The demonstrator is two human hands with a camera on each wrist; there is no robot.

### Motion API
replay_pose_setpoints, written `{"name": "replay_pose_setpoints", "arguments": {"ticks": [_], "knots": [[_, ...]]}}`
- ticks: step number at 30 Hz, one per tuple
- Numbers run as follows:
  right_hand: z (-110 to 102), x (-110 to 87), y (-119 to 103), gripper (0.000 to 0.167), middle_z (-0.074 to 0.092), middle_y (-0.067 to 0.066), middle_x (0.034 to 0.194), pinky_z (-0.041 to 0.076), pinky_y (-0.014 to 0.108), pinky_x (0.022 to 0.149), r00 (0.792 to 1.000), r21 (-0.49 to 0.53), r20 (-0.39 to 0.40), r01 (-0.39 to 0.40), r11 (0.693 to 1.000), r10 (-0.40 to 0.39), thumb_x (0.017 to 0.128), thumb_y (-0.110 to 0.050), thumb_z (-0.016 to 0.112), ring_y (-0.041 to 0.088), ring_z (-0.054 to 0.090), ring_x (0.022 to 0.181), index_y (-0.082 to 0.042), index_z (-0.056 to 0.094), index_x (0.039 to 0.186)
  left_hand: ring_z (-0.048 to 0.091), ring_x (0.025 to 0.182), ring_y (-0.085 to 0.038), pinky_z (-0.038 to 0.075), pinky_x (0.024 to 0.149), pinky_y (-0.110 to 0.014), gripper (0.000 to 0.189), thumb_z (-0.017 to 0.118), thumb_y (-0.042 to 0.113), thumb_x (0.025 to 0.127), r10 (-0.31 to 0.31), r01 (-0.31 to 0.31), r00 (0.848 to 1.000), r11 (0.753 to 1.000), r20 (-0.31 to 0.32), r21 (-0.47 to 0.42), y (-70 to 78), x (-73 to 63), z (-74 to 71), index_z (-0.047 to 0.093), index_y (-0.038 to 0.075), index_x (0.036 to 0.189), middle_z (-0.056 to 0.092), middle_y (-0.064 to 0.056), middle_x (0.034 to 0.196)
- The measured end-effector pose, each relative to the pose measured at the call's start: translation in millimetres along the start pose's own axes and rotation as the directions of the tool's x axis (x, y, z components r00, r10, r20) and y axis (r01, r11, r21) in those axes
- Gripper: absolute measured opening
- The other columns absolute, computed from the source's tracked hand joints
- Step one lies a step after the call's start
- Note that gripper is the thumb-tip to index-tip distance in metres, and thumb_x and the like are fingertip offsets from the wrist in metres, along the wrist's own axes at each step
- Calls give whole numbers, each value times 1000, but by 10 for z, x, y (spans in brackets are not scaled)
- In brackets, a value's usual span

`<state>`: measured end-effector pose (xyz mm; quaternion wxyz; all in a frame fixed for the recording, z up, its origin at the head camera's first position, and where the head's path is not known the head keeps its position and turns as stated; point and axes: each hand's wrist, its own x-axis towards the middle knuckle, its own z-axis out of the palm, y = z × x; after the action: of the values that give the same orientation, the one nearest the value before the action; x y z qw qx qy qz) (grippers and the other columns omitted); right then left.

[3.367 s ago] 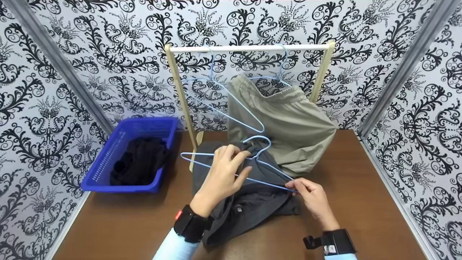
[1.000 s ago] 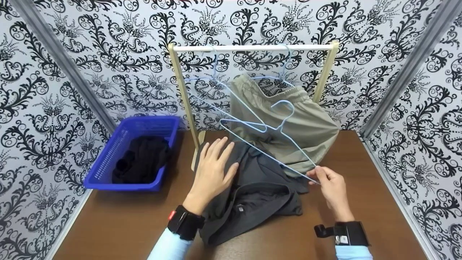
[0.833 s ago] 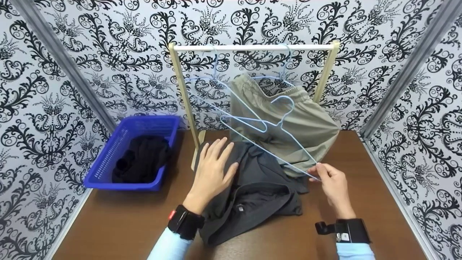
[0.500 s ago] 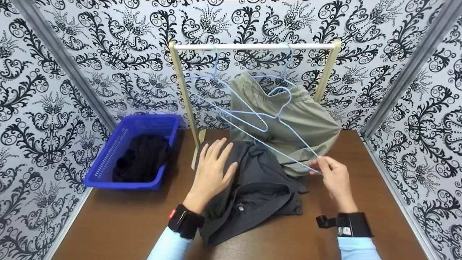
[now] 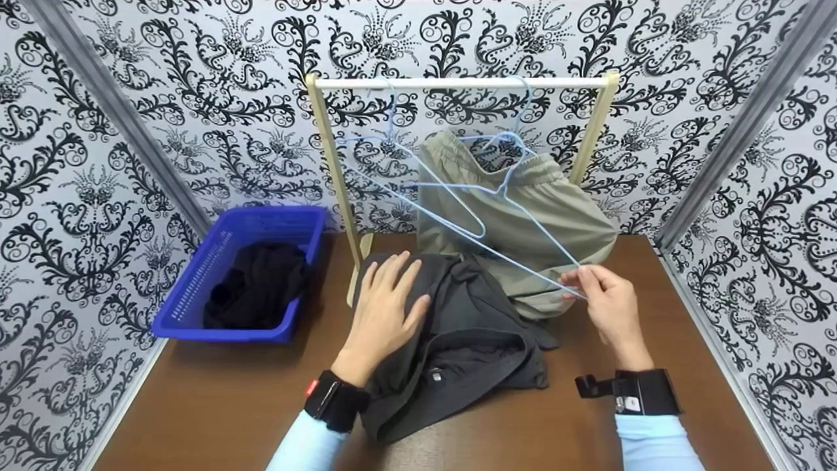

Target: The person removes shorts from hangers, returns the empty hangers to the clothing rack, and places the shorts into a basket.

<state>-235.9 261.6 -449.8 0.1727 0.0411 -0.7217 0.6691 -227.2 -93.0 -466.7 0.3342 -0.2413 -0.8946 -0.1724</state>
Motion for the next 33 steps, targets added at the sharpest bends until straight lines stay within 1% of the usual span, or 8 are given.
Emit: {"name": "replay_pose_setpoints", "arguments": {"ticks": [6,12,16,24,27,30,33], "knots": [[20,97,-136,26,76,1,87,61,29,73,999,-12,-2,38,999,-38,105,0,52,12,74,82,23,64,104,49,140,-35,30,119,-58,52,59,35,101,-1,1,1000,1000,5,-1,-4,2,8,59,6,144,51,-17,153],[77,198,-311,24,76,0,88,61,29,74,997,16,3,73,997,-73,104,2,52,14,74,83,24,63,105,48,140,-35,31,118,-58,53,58,36,102,-18,17,999,1000,30,12,-3,-2,11,58,6,145,51,-18,153],[118,264,-451,24,76,-2,88,61,29,74,996,11,21,90,996,-90,105,2,52,14,74,85,24,62,107,48,140,-36,33,117,-59,53,58,37,101,-23,22,999,999,45,23,-5,-8,27,58,6,145,50,-18,153],[194,402,-714,23,74,-2,92,61,28,76,987,-19,48,154,988,-153,105,4,49,13,73,87,22,63,109,47,141,-37,30,118,-59,53,58,38,101,-62,60,995,998,80,33,12,-25,14,59,6,144,50,-19,153],[214,439,-785,24,74,-1,93,61,28,76,985,-30,60,161,986,-159,105,3,48,13,73,87,22,62,112,47,140,-37,31,118,-60,53,58,37,101,-63,60,994,997,84,41,14,-32,18,59,5,143,51,-19,153],[227,468,-840,26,73,0,96,61,28,77,986,-54,81,150,987,-146,106,2,47,14,72,89,22,60,116,48,140,-37,31,118,-60,52,59,37,101,-64,61,995,997,80,41,9,-40,20,60,5,143,51,-20,152],[235,488,-881,27,72,6,101,61,28,79,987,-88,102,135,987,-126,107,1,45,13,72,90,20,60,119,48,139,-37,30,118,-59,53,59,37,101,-65,63,995,997,76,34,4,-44,16,60,5,142,51,-19,152]]}}
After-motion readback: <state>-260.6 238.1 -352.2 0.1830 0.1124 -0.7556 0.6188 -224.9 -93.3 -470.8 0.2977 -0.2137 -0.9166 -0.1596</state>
